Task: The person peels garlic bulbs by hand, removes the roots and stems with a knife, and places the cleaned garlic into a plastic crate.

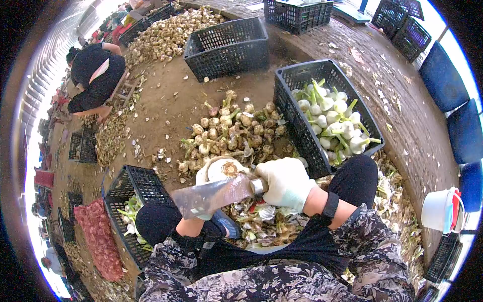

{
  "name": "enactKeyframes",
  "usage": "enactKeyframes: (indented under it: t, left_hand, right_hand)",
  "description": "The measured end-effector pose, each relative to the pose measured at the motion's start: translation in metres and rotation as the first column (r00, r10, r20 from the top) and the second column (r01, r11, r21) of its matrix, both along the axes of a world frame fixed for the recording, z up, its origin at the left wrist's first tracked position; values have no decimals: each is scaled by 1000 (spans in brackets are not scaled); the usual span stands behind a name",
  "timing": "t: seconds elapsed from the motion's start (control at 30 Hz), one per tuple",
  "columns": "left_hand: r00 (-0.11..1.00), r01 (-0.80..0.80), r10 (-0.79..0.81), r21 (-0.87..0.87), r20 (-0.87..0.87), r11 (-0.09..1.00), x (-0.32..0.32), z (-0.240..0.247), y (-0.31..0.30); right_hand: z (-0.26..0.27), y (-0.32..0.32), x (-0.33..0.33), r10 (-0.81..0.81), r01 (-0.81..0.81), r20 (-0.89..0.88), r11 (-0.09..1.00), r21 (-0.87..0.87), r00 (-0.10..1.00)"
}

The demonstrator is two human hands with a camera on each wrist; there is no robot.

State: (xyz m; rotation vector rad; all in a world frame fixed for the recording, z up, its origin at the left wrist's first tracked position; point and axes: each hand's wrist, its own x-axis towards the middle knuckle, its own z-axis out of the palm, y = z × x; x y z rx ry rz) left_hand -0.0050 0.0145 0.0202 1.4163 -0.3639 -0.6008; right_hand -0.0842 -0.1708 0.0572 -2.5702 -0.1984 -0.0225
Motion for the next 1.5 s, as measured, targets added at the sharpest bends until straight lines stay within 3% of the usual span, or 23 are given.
enactKeyframes:
  t: [0.13, 0.23, 0.27, 0.43, 0.5, 0.53, 0.67, 0.7, 0.77, 0.83, 0.9, 0.93, 0.97, 1.0, 1.03, 1.07, 1.17, 1.2, 1.23, 1.33, 1.4, 1.47, 1.5]
  left_hand:
    - [998, -65, 65, -38, -13, 997, -1, 0, 4]
    - [995, -103, 104, -257, -8, 961, -1, 1, 7]
    - [984, -76, 108, -216, 141, 974, 0, 1, 10]
    - [912, -192, 223, -122, 344, 974, 2, -8, 13]
    - [813, -346, 259, 76, 521, 935, 0, 2, 10]
    - [867, -348, 313, 20, 387, 937, 3, -2, 11]
    - [822, -330, 310, -45, 478, 943, 13, 2, 21]
    - [931, -298, 320, -138, 178, 944, 7, 6, 18]
    - [940, -173, 189, -80, 283, 982, 16, -4, 27]
    - [964, -169, 199, -170, 178, 971, 14, -5, 31]
    - [865, -228, 154, 100, 478, 969, 14, 1, 35]
    - [814, -376, 209, 217, 542, 901, 10, 15, 33]
    - [861, -303, 227, 101, 456, 948, 3, 20, 38]
    - [809, -339, 233, 105, 539, 935, -3, 21, 41]
    - [745, -370, 229, 102, 626, 924, -1, 22, 43]
    - [643, -445, 268, 66, 717, 893, 4, 22, 39]
    - [629, -564, 418, 14, 656, 826, 18, 9, 33]
    - [616, -588, 434, 17, 658, 809, 21, 7, 30]
    - [491, -646, 328, 84, 807, 759, 24, 11, 30]
    - [422, -692, 262, 121, 868, 712, 26, 11, 25]
    - [500, -733, 229, 267, 836, 625, 23, 4, 27]
    - [575, -582, 201, 225, 793, 781, 31, -7, 32]
    - [569, -578, 211, 204, 794, 790, 30, -11, 31]
  right_hand:
    - [-10, 6, 7, -45, 44, 36, 999, 28, 998]
    - [-14, 18, 13, -102, 99, 27, 990, 101, 994]
    - [-15, 21, 15, -138, 134, 17, 979, 153, 990]
    - [-25, 30, 24, -150, 152, -29, 976, 156, 988]
    - [-28, 34, 30, -157, 161, -35, 974, 158, 987]
    - [-32, 40, 32, -188, 195, -52, 964, 182, 981]
    - [-32, 46, 39, -173, 176, -34, 956, 233, 984]
    - [-36, 41, 41, -147, 144, -7, 957, 251, 989]
    - [-33, 32, 44, -68, 77, -65, 986, 145, 996]
    - [-31, 32, 42, -80, 88, -50, 982, 168, 996]
    - [-35, 25, 40, -96, 101, -34, 981, 169, 995]
    - [-40, 21, 40, -111, 112, -14, 978, 177, 994]
    - [-77, -2, 52, -187, 235, -242, 954, 185, 952]
    - [-79, -18, 54, -394, 530, -455, 819, 220, 799]
    - [-72, -29, 49, -462, 641, -514, 726, 250, 723]
    - [-80, -36, 47, -456, 609, -449, 738, 292, 768]
    - [-106, -20, 46, -285, 335, -175, 824, 457, 942]
    - [-94, -13, 47, -323, 425, -299, 812, 399, 898]
    - [-59, 1, 51, -354, 460, -336, 826, 325, 873]
    - [-27, 26, 55, -222, 238, -90, 840, 487, 971]
    - [4, 46, 52, -108, 104, -17, 886, 451, 994]
    - [10, 56, 51, -81, 84, -23, 922, 377, 996]
    - [10, 59, 52, -81, 80, -13, 934, 349, 997]
